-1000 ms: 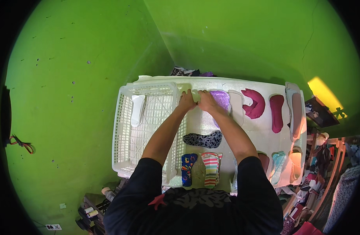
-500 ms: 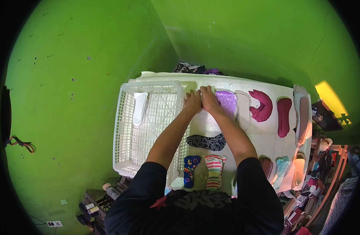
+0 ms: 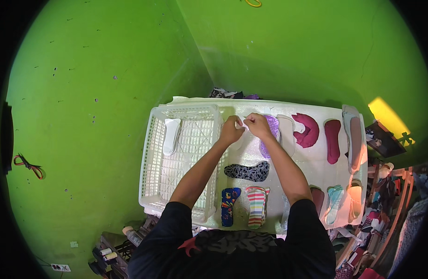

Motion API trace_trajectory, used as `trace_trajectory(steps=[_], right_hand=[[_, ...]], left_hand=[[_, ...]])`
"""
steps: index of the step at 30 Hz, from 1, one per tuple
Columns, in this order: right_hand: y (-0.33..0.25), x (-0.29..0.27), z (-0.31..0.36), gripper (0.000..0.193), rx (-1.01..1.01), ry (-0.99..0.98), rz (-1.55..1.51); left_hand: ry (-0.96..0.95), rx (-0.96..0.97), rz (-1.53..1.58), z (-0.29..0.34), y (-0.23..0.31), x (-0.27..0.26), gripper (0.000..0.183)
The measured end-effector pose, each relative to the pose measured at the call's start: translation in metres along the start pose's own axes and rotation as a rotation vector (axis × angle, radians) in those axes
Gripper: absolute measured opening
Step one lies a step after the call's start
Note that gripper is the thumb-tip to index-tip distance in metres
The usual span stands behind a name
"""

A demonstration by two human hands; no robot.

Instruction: Organize various shoe insoles on a table and place them into a white plastic basket.

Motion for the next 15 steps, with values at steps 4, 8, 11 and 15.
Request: trace_trajectory(steps=[4, 8, 11, 15], right_hand=[[-0.034, -0.026, 0.035, 0.016, 0.055, -0.092, -0.239], [-0.063, -0.039, 0.073, 0.017, 0.002, -0.071, -0.281], [-0.094, -0.043, 0.102, 0.019, -0.072, -0.062, -0.297], [-0.123, -0.046, 0.134, 0.018, -0.155, -0.065, -0.272]], left_hand=[[-0.004, 0.022, 0.357, 0.024, 0.022, -0.022, 0.024], [-0.093, 0.089, 0.458, 0.053, 0.040, -0.041, 0.021], [-0.093, 0.142, 0.633, 0.074, 0.052, -0.053, 0.023], [-0.201, 0.048, 0.642, 0.106, 0.083, -0.084, 0.032]])
Point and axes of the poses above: each hand's wrist, its own z-axis away from the middle knuckle, its own x-axis out of the palm, y = z × x, the point moved 1 cm from there along -z, towards the middle knuckle
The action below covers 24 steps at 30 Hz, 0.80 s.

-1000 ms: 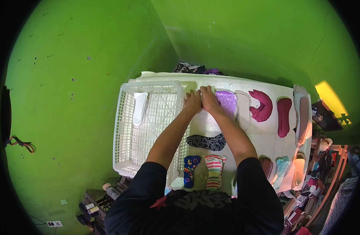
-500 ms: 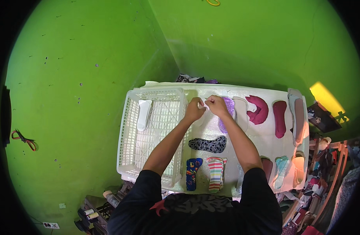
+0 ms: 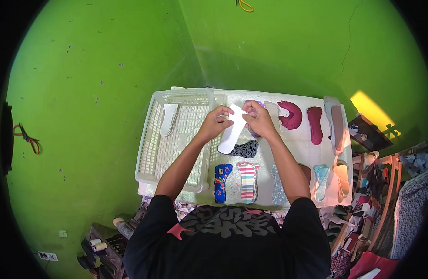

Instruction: Organize various shoe insoles on a table and place them into a white plastic basket.

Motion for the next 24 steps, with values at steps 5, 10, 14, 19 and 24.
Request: trace_trajectory(steps=[5, 10, 14, 19, 24], right_hand=[[-0.024, 0.010, 0.022, 0.013, 0.000, -0.105, 0.081], [-0.036, 0.025, 0.045, 0.020, -0.029, -0.161, 0.129], [-0.029, 0.033, 0.054, 0.024, -0.026, -0.199, 0.091], [-0.036, 0.052, 0.064, 0.029, -0.020, -0.219, 0.087], [-0.049, 0.070, 0.073, 0.030, -0.094, -0.199, 0.014]], left_hand=[[0.003, 0.008, 0.033, 0.033, 0.035, 0.003, 0.045], [0.020, 0.020, 0.023, 0.062, 0.038, 0.004, 0.057], [0.090, 0.045, 0.028, 0.080, 0.042, 0.005, 0.062], [0.138, 0.068, 0.068, 0.102, 0.042, 0.000, 0.058], [0.118, 0.111, 0.135, 0.119, 0.023, -0.004, 0.050]])
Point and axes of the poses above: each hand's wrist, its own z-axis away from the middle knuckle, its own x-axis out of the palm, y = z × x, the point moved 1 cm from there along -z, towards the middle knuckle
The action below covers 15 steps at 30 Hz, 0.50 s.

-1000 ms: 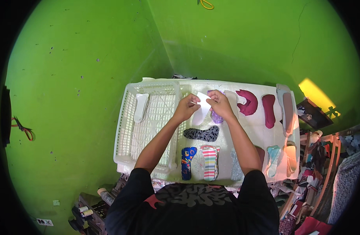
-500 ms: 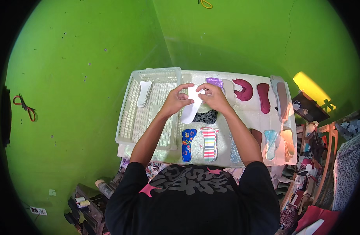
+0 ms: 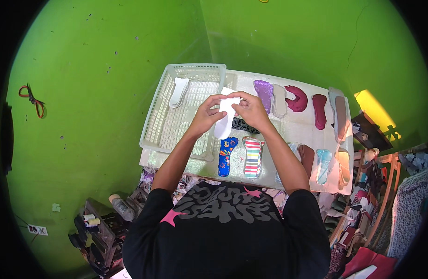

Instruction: Organize various shoe insoles on a table and place them into a white plastic basket.

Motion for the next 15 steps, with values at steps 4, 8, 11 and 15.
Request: trace_trajectory(steps=[4, 8, 11, 15], right_hand=[[0.013, 0.006, 0.000, 0.030, 0.035, 0.038, 0.008], [0.020, 0.016, -0.006, 0.030, 0.045, 0.046, -0.029], [0.025, 0.021, -0.013, 0.030, 0.055, 0.053, -0.026], [0.029, 0.036, -0.028, 0.029, 0.037, 0.074, -0.069]], left_hand=[[0.012, -0.015, -0.041, 0.016, 0.001, -0.005, 0.045], [-0.026, -0.066, -0.044, 0.032, -0.006, -0.022, 0.037], [-0.034, -0.135, -0.001, 0.044, -0.003, -0.030, 0.033], [0.019, -0.172, -0.010, 0.056, -0.004, -0.045, 0.034]])
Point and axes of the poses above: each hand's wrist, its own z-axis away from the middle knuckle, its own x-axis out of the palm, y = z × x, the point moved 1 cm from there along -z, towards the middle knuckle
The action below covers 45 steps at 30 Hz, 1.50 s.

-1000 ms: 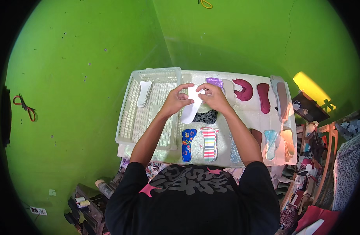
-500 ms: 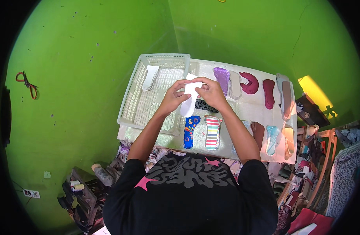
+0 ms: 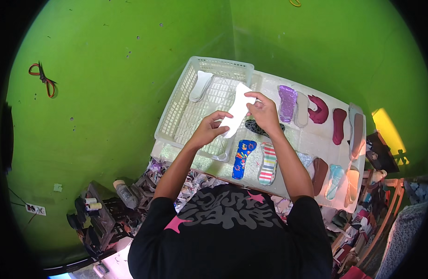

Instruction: Organize various shoe insoles on a table and place them into a white plastic basket.

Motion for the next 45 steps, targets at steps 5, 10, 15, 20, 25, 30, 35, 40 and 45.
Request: trace_trajectory(steps=[5, 10, 15, 20, 25, 30, 35, 40, 45], right_hand=[[0.002, 0.025, -0.025, 0.029, 0.058, -0.082, 0.051], [0.023, 0.051, -0.063, 0.028, 0.029, -0.116, 0.027], [0.050, 0.077, -0.112, 0.027, 0.029, -0.135, 0.035], [0.086, 0.097, -0.168, 0.022, -0.185, -0.161, 0.424], [0.119, 0.121, -0.215, 0.020, -0.178, -0.276, 0.562], [0.137, 0.146, -0.243, 0.027, -0.225, -0.371, 0.700], [0.163, 0.153, -0.261, 0.033, -0.250, -0.389, 0.798], [0.168, 0.160, -0.267, 0.038, -0.236, -0.422, 0.877], [0.165, 0.167, -0.262, 0.045, -0.274, -0.424, 1.001]], left_hand=[[0.105, 0.001, 0.048, 0.006, -0.009, -0.023, 0.036], [0.177, -0.030, -0.114, 0.004, -0.021, -0.061, 0.037], [0.281, -0.099, -0.154, -0.008, -0.031, -0.105, 0.035], [0.404, -0.147, -0.325, -0.033, -0.043, -0.153, 0.030], [0.425, -0.236, -0.620, -0.070, -0.066, -0.186, 0.024], [0.469, -0.216, -0.785, -0.091, -0.092, -0.206, 0.027], [0.528, -0.271, -0.831, -0.108, -0.096, -0.210, 0.031], [0.481, -0.365, -0.823, -0.110, -0.097, -0.209, 0.037], [0.380, -0.554, -0.934, -0.112, -0.094, -0.197, 0.044]])
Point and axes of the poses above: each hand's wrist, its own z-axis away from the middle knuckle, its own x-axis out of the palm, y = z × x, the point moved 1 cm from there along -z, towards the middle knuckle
